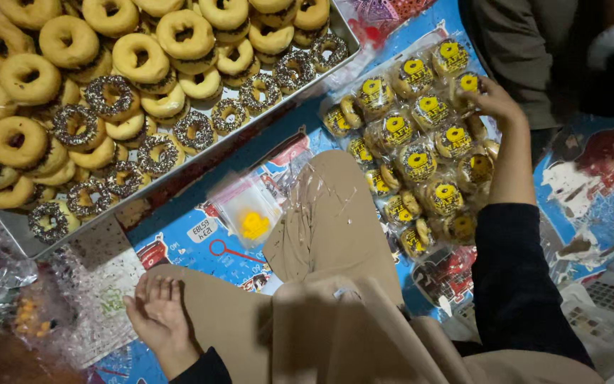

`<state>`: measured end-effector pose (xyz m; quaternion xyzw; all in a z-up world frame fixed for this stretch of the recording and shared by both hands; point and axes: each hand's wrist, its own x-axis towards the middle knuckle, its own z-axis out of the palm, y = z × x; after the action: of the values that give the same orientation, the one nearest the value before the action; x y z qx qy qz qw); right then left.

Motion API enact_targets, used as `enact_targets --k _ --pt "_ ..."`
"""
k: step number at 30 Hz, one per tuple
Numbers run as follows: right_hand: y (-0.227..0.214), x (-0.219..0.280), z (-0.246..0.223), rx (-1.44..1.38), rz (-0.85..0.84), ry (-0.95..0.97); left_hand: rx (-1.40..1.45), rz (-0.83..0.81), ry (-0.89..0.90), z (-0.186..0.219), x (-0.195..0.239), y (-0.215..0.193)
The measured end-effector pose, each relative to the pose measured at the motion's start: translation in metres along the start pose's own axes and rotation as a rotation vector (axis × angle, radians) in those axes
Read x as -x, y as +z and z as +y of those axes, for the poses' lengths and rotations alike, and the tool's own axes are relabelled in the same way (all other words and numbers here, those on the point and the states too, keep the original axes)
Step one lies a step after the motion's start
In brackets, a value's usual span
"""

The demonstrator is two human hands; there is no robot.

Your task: The person sits on the floor and repeatedly picks up donuts from a metal tray, places them into clear plastic bags, and sets the filled bags aside. The person handles both plain and chocolate-sprinkled donuts throughout the clip.

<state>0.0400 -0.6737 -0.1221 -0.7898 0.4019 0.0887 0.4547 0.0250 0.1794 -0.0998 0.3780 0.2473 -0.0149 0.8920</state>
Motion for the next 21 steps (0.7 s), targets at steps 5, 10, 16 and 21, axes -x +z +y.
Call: enact_targets --k 5,10,16,21 --pt "0.003 0.008 0.0 0.018 -0.002 -0.066 0.083 -0.064 -0.008 -0.01 -0.002 -0.006" --pt "0.033 0.05 -0.045 0.738 0.783 -0.852 0.019 -0.158 0.019 -0.062 -0.023 -0.016" --pt "0.329 0.17 -0.118 0.292 -0.15 -1.073 0.314 -0.109 -0.257 -0.165 -0.059 0.006" --pt "0.486 0.211 -0.164 0.669 -0.293 -1.161 0.027 0.158 -0.328 -0.19 -0.052 -0.004"
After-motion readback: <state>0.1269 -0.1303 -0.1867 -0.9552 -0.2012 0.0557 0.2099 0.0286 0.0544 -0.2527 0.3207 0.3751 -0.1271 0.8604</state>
